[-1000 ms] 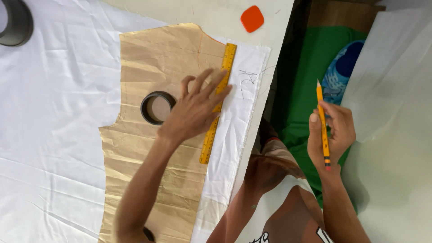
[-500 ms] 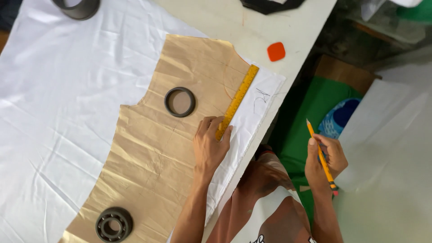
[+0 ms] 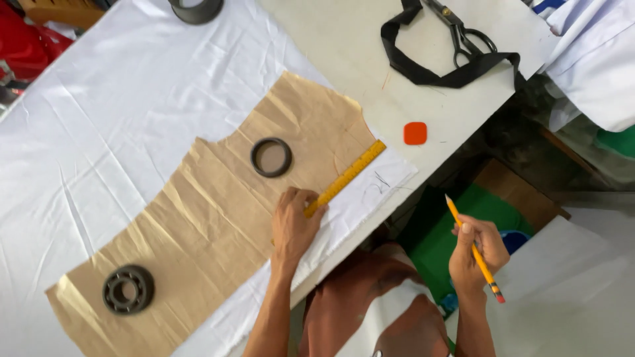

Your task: The person retrieves a pencil from a drawer and uses a ruler to draw straight lines on a white fabric sheet. They then place a brown paper pattern on the fabric, secure it with tape, and trace the pattern's outline with the pencil.

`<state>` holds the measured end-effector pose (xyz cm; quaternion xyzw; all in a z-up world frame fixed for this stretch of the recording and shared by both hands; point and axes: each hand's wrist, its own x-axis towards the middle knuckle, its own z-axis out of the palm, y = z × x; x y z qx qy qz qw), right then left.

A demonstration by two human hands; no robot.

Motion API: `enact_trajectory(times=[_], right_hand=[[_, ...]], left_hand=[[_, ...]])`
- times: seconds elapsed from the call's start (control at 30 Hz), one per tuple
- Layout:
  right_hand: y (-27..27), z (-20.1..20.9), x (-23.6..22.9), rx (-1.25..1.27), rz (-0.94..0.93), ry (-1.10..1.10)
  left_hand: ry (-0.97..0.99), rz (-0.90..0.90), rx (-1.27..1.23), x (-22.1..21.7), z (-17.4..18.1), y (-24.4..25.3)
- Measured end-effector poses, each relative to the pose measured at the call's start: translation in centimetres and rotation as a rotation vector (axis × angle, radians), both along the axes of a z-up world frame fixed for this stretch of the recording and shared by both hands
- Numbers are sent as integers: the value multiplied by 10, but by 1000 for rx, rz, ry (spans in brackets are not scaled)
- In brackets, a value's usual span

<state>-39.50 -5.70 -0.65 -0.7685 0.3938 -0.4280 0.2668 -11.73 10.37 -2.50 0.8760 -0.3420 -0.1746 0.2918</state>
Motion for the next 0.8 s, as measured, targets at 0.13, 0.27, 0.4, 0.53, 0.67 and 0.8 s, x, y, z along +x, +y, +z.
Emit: enact_trajectory(times=[0.13, 0.27, 0.4, 0.53, 0.67, 0.8], right_hand=[[-46, -7, -13, 74, 54, -63], [-79, -3, -23, 115, 124, -15], [-113, 7, -19, 95, 265, -18], [-137, 11, -8, 68, 355, -36], [-149, 8, 9, 57, 393, -31], [-147, 18, 33, 20, 421, -10]], left_hand=[[20, 108, 5, -7, 15, -12], [108, 192, 3, -24, 29, -16], [293, 315, -67, -44, 58, -31], [373, 408, -179, -64, 73, -49], [419, 462, -451, -71, 62, -68], [505, 627, -834, -55, 56, -101]])
